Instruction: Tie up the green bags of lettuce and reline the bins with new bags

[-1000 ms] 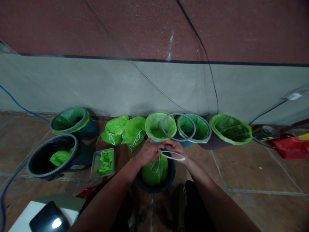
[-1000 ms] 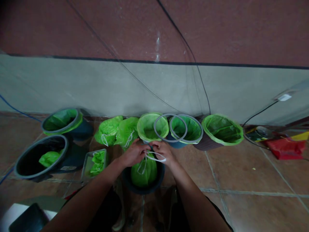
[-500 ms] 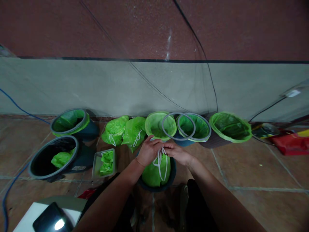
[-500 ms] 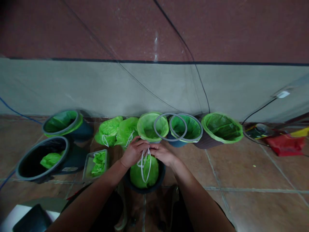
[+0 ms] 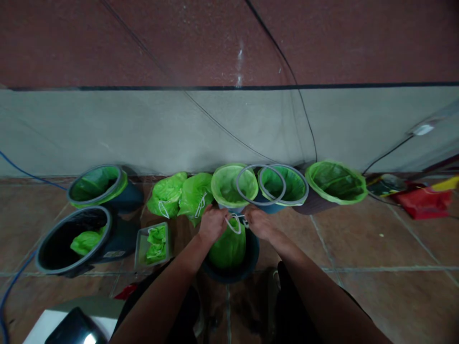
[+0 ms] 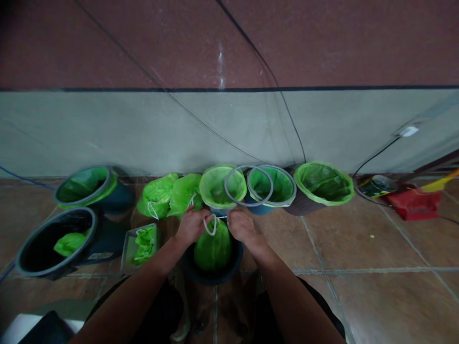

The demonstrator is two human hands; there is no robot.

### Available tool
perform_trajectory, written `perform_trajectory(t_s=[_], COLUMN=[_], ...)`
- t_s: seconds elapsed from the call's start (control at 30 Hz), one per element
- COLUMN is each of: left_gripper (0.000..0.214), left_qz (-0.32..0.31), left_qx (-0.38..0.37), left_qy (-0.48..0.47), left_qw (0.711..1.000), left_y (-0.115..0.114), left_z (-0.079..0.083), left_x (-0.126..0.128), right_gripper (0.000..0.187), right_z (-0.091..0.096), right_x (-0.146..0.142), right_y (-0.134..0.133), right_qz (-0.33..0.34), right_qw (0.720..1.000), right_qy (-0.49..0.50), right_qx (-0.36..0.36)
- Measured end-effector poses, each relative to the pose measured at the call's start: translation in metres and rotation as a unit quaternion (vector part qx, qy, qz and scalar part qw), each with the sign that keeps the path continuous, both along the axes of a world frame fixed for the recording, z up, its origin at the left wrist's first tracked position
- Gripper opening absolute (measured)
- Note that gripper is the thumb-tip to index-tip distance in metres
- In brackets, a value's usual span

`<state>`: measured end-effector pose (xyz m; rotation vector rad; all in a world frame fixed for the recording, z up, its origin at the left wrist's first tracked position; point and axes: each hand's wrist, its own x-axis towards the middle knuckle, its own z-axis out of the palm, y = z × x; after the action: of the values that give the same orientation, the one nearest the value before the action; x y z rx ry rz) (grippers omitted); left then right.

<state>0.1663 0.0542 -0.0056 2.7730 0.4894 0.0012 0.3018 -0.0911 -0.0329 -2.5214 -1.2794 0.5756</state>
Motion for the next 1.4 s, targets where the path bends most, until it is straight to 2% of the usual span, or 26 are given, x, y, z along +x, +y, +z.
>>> perform_trajectory(t_s=[0.07, 0.13, 0.23, 0.3, 0.37, 0.43, 0.47, 0.57, 0.67, 0.8, 0.9, 1.0, 1.13, 1.27, 1.4], left_gripper=[0.026, 0.027, 0.031, 0.029, 0.026, 0.030, 0.033, 0.036, 0.020, 0.014, 0.019, 0.016, 0.016, 0.016, 0.014], left_qz=[0.048, 0.094, 0.158, 0.198, 0.220, 0.222, 0.222, 0.206, 0.142, 0.071, 0.066, 0.042, 0.032, 0.081, 0.160], left_qx=[-0.011, -0.063, -0.218, -0.358, -0.488, -0.563, -0.577, -0.577, -0.578, -0.518, -0.482, -0.502, -0.515, -0.543, -0.599], left_qy=[0.047, 0.067, 0.022, -0.037, -0.082, -0.102, -0.107, -0.121, -0.114, -0.093, -0.087, -0.103, -0.124, -0.131, -0.121], left_qw=[0.998, 0.991, 0.963, 0.912, 0.840, 0.789, 0.779, 0.781, 0.795, 0.847, 0.869, 0.858, 0.848, 0.826, 0.775], left_y=[0.001, 0.002, 0.004, 0.002, -0.003, -0.006, -0.007, -0.007, -0.005, -0.007, -0.011, -0.014, -0.014, -0.012, -0.009], left_z=[0.000, 0.000, -0.003, -0.006, -0.009, -0.013, -0.015, -0.019, -0.022, -0.024, -0.024, -0.021, -0.018, -0.018, -0.020], left_x=[0.001, 0.004, 0.008, 0.011, 0.012, 0.013, 0.013, 0.012, 0.012, 0.011, 0.011, 0.010, 0.011, 0.012, 0.012], right_gripper=[0.026, 0.029, 0.028, 0.027, 0.028, 0.030, 0.033, 0.038, 0.041, 0.046, 0.052, 0.062, 0.067, 0.065, 0.047], right_z=[-0.003, -0.003, 0.001, 0.004, 0.005, 0.007, 0.007, 0.008, 0.007, 0.007, 0.012, 0.014, 0.006, -0.003, -0.002], right_x=[0.001, 0.002, 0.002, 0.000, -0.003, -0.005, -0.006, -0.009, -0.010, -0.010, -0.010, -0.011, -0.014, -0.011, -0.006], right_y=[-0.002, -0.001, 0.001, 0.004, 0.006, 0.007, 0.007, 0.006, 0.007, 0.009, 0.011, 0.011, 0.011, 0.012, 0.011], right_qz=[-0.013, -0.017, -0.011, -0.021, -0.050, -0.080, -0.088, -0.082, -0.061, -0.039, -0.081, -0.133, -0.117, -0.109, -0.156], right_qw=[1.000, 1.000, 0.998, 0.993, 0.976, 0.953, 0.944, 0.933, 0.931, 0.927, 0.907, 0.878, 0.866, 0.869, 0.848], right_qy=[0.005, 0.017, 0.045, 0.095, 0.176, 0.254, 0.280, 0.308, 0.311, 0.298, 0.320, 0.383, 0.449, 0.444, 0.465], right_qx=[-0.005, 0.003, 0.034, 0.072, 0.114, 0.145, 0.154, 0.167, 0.182, 0.222, 0.262, 0.256, 0.185, 0.192, 0.201])
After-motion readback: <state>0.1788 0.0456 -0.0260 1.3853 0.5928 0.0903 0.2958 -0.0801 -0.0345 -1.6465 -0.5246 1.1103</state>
